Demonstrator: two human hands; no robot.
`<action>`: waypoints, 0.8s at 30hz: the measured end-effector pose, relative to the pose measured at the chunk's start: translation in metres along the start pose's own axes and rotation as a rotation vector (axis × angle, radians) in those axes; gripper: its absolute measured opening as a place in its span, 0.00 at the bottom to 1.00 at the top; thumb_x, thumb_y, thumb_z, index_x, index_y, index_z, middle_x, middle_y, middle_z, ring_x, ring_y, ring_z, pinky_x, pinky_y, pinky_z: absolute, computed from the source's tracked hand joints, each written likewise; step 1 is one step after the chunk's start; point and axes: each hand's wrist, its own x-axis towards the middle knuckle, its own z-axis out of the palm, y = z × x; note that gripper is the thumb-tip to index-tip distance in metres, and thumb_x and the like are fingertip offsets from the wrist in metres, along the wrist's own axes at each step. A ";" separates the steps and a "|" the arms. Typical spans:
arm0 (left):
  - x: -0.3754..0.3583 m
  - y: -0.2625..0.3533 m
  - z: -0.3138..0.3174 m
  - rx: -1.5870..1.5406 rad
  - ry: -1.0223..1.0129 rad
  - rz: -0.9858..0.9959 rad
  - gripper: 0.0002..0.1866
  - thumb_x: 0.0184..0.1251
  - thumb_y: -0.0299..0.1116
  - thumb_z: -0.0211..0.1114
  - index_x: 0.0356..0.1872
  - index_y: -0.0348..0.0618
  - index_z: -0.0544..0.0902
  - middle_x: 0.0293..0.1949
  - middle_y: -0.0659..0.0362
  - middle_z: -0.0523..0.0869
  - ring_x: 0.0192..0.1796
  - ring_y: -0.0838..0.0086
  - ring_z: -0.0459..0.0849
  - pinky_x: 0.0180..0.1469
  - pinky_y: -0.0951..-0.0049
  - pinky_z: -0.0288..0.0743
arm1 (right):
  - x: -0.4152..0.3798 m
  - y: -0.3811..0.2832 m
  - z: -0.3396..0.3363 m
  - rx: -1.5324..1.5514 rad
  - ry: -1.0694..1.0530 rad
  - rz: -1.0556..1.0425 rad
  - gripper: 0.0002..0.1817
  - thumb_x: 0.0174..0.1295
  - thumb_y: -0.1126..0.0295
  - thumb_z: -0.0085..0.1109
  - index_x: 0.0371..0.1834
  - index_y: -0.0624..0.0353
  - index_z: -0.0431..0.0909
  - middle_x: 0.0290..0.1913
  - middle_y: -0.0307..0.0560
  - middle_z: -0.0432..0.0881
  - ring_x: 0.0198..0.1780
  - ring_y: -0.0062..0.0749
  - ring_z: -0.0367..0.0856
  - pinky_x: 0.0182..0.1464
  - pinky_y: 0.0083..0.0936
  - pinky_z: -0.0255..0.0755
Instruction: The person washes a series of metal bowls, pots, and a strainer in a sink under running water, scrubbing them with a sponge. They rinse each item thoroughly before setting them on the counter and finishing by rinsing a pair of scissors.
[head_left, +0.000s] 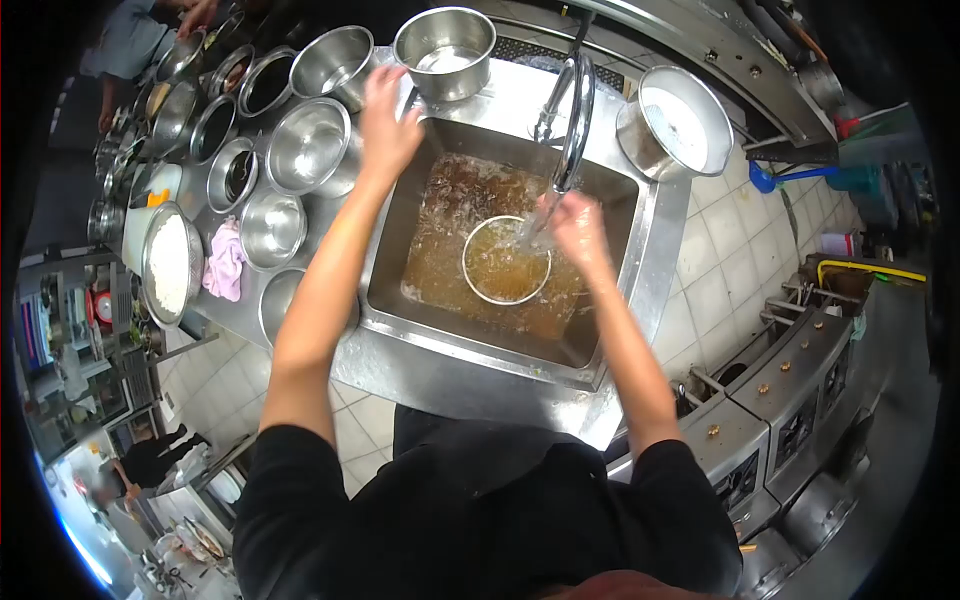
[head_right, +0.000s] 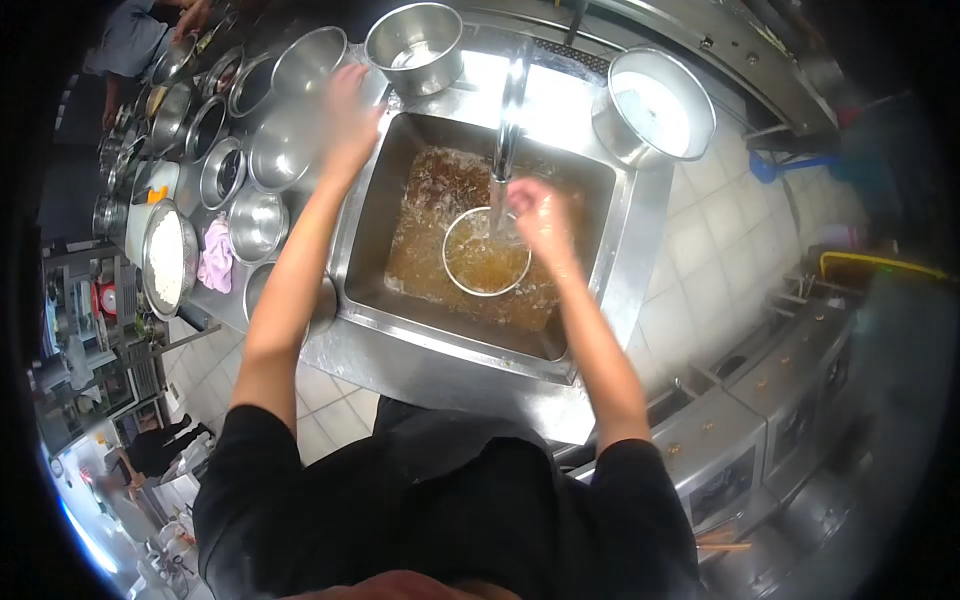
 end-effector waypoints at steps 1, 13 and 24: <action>-0.022 0.007 -0.036 0.127 -0.008 0.006 0.26 0.45 0.22 0.61 0.51 0.38 0.70 0.57 0.45 0.67 0.61 0.54 0.64 0.62 0.63 0.58 | 0.012 -0.027 -0.033 0.056 0.064 0.077 0.08 0.55 0.79 0.49 0.33 0.63 0.78 0.28 0.40 0.80 0.29 0.21 0.77 0.34 0.21 0.71; -0.237 0.037 -0.180 0.025 -0.575 -0.775 0.25 0.62 0.33 0.57 0.59 0.38 0.66 0.42 0.45 0.81 0.42 0.62 0.81 0.46 0.69 0.72 | 0.164 0.057 -0.156 -1.024 -0.050 0.347 0.30 0.44 0.46 0.61 0.42 0.61 0.79 0.52 0.61 0.73 0.53 0.52 0.72 0.53 0.36 0.69; -0.239 0.048 -0.180 0.267 -0.964 -0.568 0.12 0.51 0.23 0.56 0.39 0.30 0.75 0.31 0.37 0.77 0.36 0.41 0.74 0.38 0.55 0.70 | 0.147 0.027 -0.191 -0.556 0.432 -0.017 0.22 0.41 0.60 0.59 0.38 0.65 0.79 0.32 0.57 0.81 0.36 0.42 0.81 0.42 0.31 0.72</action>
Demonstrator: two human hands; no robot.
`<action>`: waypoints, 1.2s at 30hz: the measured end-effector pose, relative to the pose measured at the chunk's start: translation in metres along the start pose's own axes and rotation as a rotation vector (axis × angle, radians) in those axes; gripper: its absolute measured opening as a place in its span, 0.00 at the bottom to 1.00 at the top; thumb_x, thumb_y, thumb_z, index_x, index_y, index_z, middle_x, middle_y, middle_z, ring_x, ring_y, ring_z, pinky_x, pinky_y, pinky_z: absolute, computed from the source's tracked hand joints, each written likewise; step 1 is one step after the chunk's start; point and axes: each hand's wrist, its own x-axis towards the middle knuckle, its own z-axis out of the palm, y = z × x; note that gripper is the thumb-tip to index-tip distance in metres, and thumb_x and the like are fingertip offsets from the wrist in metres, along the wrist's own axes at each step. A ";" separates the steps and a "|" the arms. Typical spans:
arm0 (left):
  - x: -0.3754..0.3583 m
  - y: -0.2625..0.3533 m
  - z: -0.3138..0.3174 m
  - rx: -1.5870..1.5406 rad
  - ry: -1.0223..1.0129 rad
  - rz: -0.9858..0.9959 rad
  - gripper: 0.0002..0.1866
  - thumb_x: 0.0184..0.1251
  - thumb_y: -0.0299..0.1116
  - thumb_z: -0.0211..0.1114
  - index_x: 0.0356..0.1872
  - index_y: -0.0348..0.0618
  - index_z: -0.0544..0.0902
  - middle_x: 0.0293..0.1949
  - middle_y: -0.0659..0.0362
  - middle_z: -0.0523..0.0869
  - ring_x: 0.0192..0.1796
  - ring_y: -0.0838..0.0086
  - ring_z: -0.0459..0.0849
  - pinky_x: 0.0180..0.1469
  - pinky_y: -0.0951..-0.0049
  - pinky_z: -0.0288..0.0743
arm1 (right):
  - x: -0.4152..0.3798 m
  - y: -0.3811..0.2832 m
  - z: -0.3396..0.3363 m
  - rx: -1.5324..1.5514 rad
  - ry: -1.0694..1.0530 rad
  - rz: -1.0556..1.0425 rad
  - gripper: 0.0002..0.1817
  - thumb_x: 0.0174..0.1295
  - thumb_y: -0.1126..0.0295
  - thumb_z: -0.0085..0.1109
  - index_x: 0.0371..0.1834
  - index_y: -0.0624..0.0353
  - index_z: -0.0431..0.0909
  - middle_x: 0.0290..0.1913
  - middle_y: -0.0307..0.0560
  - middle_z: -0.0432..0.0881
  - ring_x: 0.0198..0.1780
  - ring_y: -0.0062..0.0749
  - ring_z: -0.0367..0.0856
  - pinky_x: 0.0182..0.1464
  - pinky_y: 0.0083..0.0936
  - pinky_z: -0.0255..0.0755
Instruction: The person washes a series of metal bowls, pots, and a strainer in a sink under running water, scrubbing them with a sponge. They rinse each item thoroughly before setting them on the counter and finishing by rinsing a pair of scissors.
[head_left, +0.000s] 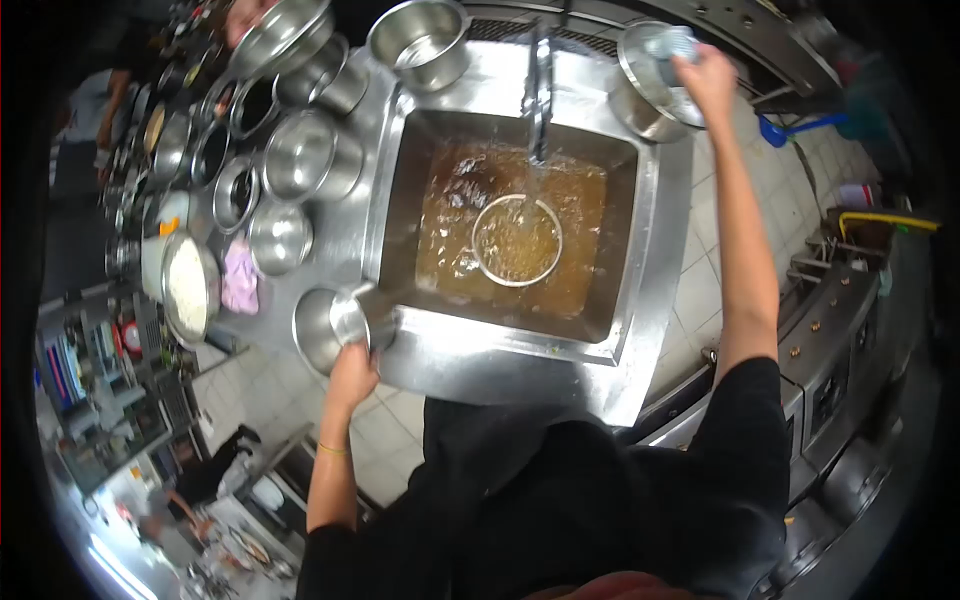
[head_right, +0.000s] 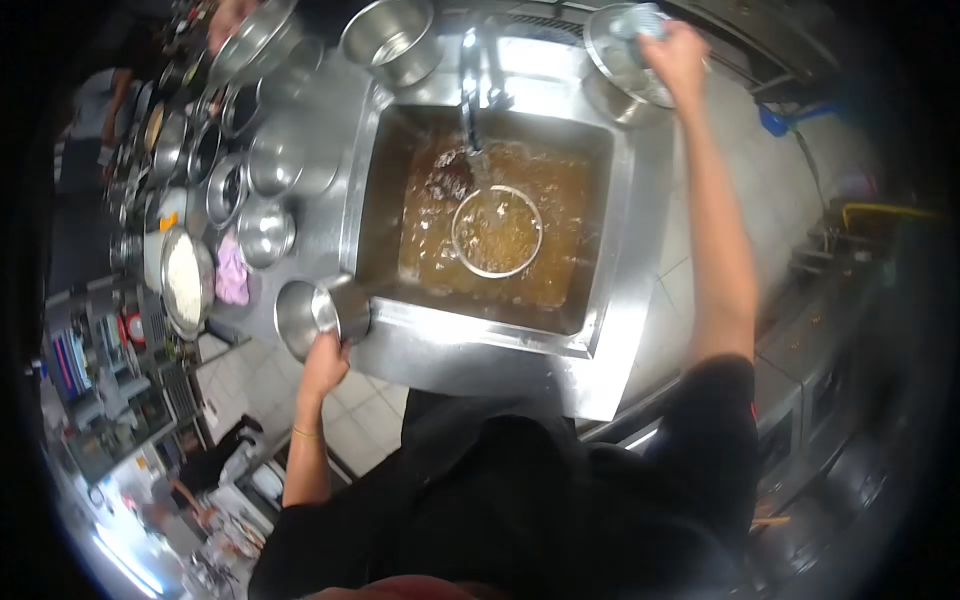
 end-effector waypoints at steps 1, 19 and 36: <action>-0.006 0.013 -0.014 -0.112 0.014 0.018 0.12 0.52 0.23 0.57 0.39 0.31 0.75 0.30 0.38 0.78 0.36 0.45 0.76 0.38 0.57 0.70 | -0.012 -0.008 -0.017 0.158 0.035 0.055 0.22 0.42 0.62 0.60 0.40 0.65 0.78 0.32 0.54 0.82 0.36 0.38 0.81 0.42 0.29 0.72; 0.210 0.190 0.091 -1.873 -0.205 0.039 0.29 0.69 0.52 0.37 0.58 0.39 0.64 0.59 0.52 0.68 0.63 0.67 0.64 0.64 0.66 0.56 | -0.239 -0.116 0.102 0.278 -0.393 -0.314 0.19 0.49 0.63 0.56 0.43 0.62 0.77 0.55 0.54 0.70 0.54 0.50 0.68 0.56 0.40 0.62; 0.176 0.099 0.102 -1.889 -0.084 -0.199 0.13 0.67 0.34 0.51 0.47 0.36 0.71 0.46 0.53 0.77 0.48 0.65 0.76 0.54 0.61 0.69 | -0.270 -0.054 0.203 1.268 -1.041 1.369 0.19 0.63 0.58 0.38 0.45 0.57 0.75 0.42 0.47 0.78 0.45 0.37 0.76 0.44 0.38 0.72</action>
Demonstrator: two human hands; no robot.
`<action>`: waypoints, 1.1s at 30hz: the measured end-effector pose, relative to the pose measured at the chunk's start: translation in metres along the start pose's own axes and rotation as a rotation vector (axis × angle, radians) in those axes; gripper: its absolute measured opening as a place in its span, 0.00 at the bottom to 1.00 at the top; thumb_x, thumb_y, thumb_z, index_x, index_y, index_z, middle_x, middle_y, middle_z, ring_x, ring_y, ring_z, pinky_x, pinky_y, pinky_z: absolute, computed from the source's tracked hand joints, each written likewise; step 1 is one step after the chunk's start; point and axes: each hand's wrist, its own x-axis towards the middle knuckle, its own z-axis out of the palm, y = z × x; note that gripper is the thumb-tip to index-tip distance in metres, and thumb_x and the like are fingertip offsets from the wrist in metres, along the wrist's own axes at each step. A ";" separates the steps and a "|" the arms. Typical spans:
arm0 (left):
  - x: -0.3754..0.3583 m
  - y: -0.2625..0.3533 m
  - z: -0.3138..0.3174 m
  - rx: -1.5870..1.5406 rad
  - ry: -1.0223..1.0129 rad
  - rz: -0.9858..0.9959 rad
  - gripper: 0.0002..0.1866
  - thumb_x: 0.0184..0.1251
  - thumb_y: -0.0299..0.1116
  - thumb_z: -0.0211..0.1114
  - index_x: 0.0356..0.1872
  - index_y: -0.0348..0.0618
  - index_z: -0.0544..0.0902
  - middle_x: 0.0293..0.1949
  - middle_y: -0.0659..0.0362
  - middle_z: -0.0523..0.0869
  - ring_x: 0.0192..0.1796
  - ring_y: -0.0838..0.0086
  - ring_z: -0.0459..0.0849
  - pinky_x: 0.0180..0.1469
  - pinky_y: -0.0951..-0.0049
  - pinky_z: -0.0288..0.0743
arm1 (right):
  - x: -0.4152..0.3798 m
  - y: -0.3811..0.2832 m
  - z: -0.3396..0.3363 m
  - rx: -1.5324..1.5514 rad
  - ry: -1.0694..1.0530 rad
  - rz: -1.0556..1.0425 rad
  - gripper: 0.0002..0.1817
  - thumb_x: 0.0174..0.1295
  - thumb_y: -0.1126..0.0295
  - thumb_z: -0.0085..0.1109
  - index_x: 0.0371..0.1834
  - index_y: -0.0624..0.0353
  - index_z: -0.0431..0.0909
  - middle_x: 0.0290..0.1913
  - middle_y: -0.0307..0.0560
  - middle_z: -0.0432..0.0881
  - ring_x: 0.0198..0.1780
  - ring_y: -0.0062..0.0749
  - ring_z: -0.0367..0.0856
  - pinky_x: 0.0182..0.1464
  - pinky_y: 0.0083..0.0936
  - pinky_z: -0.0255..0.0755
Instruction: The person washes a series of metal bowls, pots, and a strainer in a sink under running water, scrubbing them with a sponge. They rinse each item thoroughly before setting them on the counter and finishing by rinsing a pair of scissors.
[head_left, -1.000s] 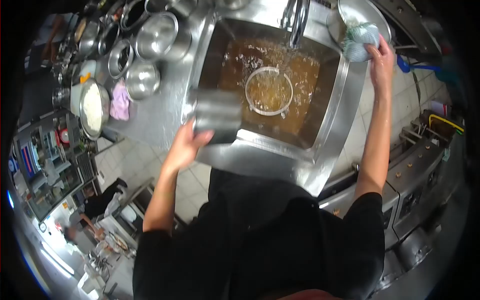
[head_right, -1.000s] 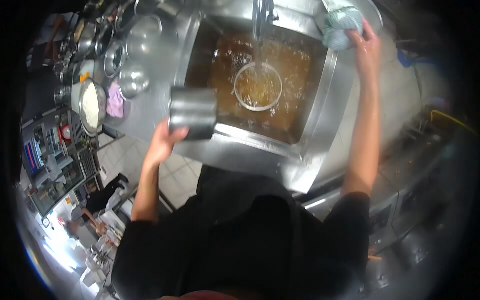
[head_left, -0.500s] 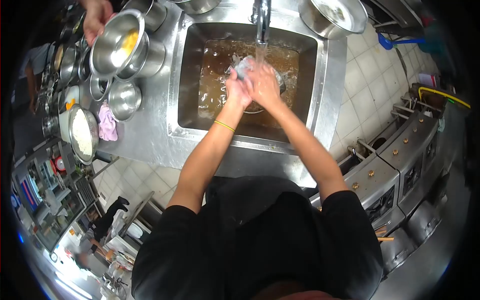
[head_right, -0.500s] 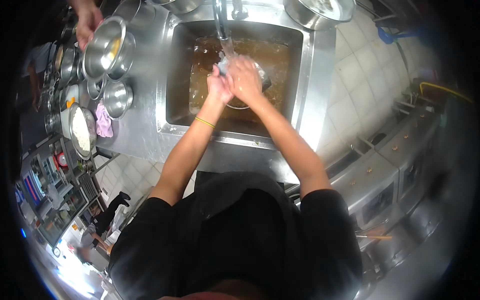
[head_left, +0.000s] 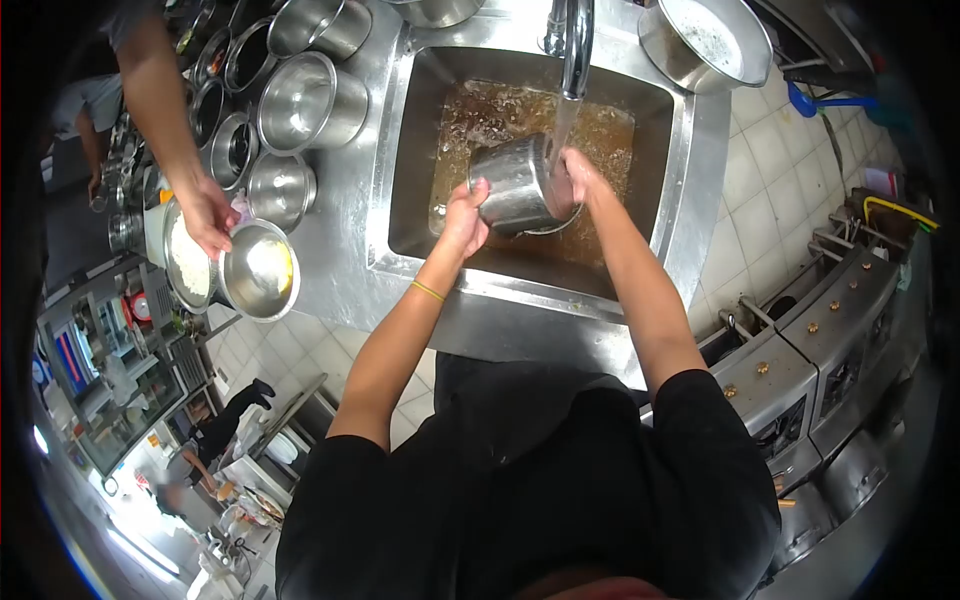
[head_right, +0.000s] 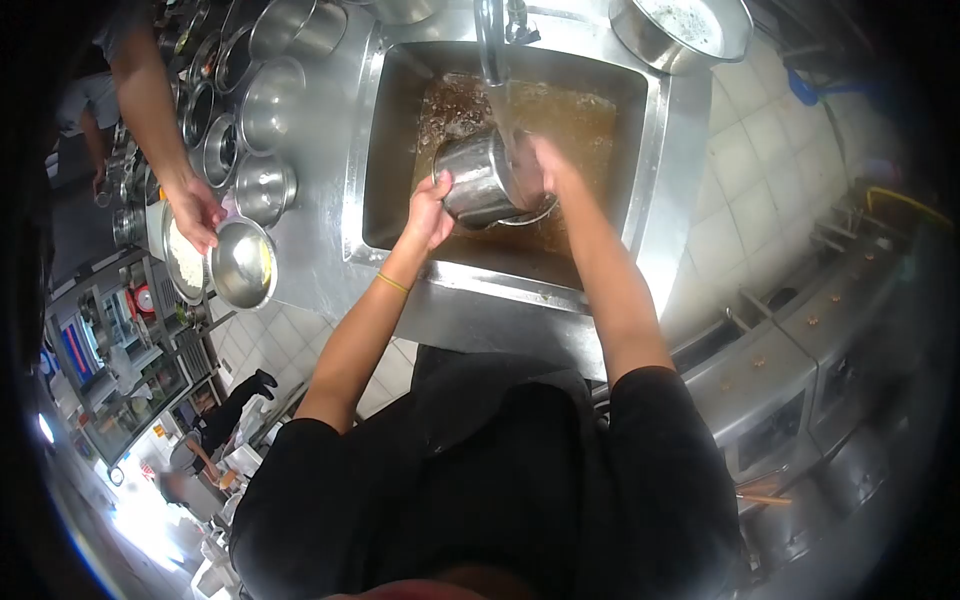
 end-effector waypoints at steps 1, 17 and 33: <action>-0.003 -0.004 -0.003 0.154 -0.067 0.054 0.13 0.66 0.35 0.53 0.44 0.36 0.72 0.44 0.54 0.77 0.46 0.68 0.76 0.51 0.63 0.69 | 0.007 0.004 -0.003 -0.189 0.100 0.005 0.19 0.63 0.59 0.38 0.45 0.57 0.75 0.40 0.48 0.79 0.44 0.36 0.77 0.43 0.37 0.72; 0.027 -0.005 0.087 2.261 -0.441 0.542 0.09 0.50 0.33 0.62 0.31 0.39 0.81 0.35 0.46 0.81 0.42 0.54 0.80 0.45 0.61 0.74 | -0.123 -0.002 0.012 -0.829 0.401 -1.148 0.14 0.45 0.78 0.52 0.38 0.63 0.78 0.37 0.55 0.80 0.42 0.45 0.79 0.49 0.28 0.69; 0.071 0.077 0.062 1.027 -0.474 -0.398 0.18 0.47 0.27 0.69 0.39 0.42 0.72 0.45 0.58 0.69 0.50 0.61 0.73 0.46 0.56 0.69 | -0.156 0.012 0.025 -1.436 -0.257 -0.834 0.14 0.46 0.72 0.63 0.34 0.67 0.72 0.32 0.59 0.77 0.34 0.52 0.75 0.35 0.38 0.68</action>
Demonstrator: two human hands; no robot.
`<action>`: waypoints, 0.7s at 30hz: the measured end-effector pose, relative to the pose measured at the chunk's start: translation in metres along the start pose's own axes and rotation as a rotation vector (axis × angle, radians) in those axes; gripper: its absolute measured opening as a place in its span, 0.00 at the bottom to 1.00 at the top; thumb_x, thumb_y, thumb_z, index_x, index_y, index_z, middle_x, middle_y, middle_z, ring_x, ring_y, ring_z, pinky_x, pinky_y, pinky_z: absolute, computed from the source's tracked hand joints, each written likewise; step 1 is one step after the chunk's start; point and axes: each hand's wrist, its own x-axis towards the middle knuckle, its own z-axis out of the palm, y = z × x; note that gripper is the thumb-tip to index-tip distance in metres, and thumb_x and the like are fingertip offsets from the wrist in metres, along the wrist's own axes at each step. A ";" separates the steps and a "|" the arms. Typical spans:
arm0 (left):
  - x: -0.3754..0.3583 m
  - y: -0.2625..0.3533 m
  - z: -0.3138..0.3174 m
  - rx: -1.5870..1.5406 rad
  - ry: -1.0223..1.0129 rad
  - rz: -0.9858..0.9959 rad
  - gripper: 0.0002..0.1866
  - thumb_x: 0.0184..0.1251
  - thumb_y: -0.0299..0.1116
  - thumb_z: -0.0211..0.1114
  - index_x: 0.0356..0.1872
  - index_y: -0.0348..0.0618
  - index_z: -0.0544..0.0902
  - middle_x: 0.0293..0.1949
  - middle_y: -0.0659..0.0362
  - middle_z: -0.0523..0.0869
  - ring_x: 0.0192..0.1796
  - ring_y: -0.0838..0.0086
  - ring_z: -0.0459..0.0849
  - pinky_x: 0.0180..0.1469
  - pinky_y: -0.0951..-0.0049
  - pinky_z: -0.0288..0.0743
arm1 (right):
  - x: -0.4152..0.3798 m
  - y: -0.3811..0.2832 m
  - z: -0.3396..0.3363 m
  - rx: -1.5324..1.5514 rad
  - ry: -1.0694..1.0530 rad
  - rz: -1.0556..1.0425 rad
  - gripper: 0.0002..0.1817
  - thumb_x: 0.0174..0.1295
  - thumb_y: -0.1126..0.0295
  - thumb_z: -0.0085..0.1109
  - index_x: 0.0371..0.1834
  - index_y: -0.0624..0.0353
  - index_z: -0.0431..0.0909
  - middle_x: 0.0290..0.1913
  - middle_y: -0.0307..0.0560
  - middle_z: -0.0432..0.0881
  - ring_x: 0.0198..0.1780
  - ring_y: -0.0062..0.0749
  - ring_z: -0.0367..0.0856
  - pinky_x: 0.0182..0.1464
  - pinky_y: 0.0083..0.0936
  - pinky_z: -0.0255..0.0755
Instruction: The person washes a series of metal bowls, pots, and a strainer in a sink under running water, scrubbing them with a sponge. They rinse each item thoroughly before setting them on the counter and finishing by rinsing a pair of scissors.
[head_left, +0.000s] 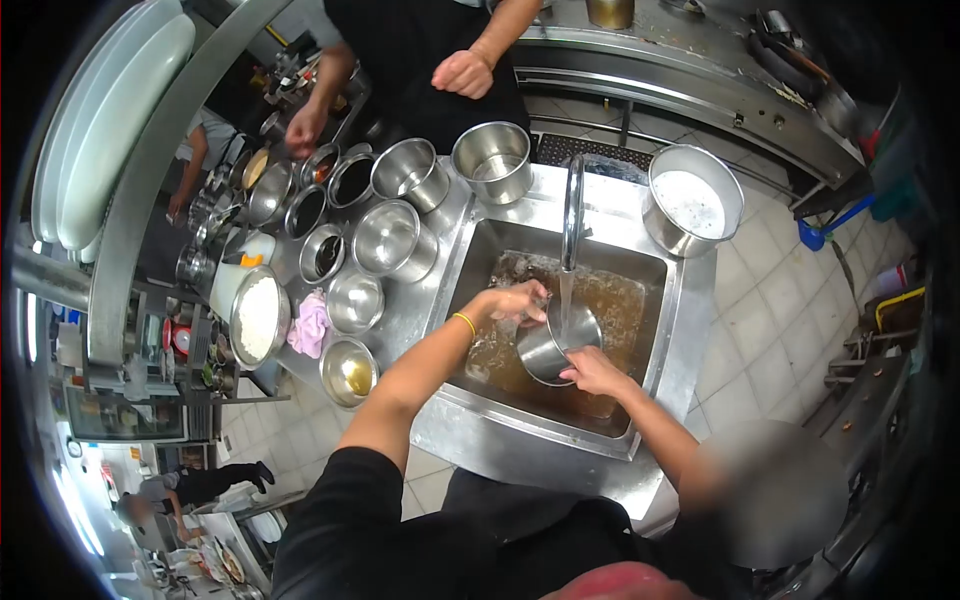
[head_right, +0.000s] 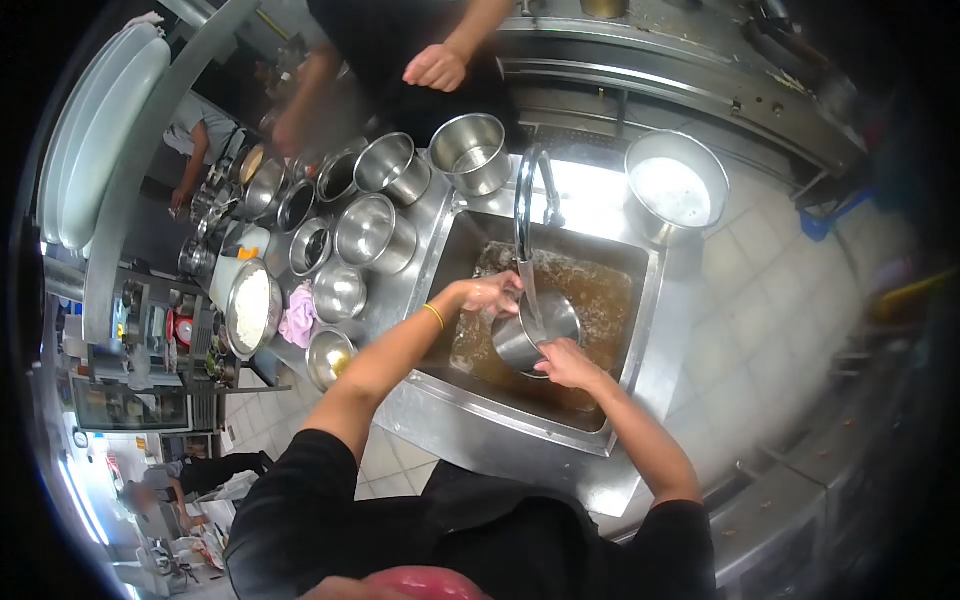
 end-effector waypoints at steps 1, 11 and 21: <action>0.004 0.002 -0.009 -0.021 -0.186 -0.050 0.11 0.57 0.36 0.64 0.34 0.45 0.72 0.44 0.60 0.67 0.51 0.62 0.71 0.49 0.51 0.67 | -0.002 0.009 -0.006 -0.163 -0.006 -0.117 0.13 0.46 0.73 0.62 0.34 0.66 0.73 0.32 0.58 0.77 0.35 0.52 0.75 0.36 0.40 0.68; 0.055 -0.017 0.032 0.518 0.665 0.778 0.06 0.37 0.24 0.58 0.18 0.32 0.73 0.26 0.52 0.79 0.27 0.63 0.76 0.31 0.67 0.66 | 0.006 0.023 -0.005 -0.604 -0.087 -0.195 0.22 0.38 0.82 0.55 0.42 0.56 0.77 0.42 0.47 0.78 0.45 0.42 0.77 0.48 0.32 0.71; 0.022 -0.010 0.055 0.538 0.963 0.760 0.08 0.38 0.24 0.58 0.24 0.34 0.81 0.32 0.48 0.82 0.36 0.55 0.80 0.41 0.64 0.74 | 0.044 0.016 0.071 0.244 0.388 0.015 0.23 0.38 0.79 0.62 0.44 0.64 0.74 0.48 0.54 0.75 0.48 0.49 0.73 0.48 0.36 0.69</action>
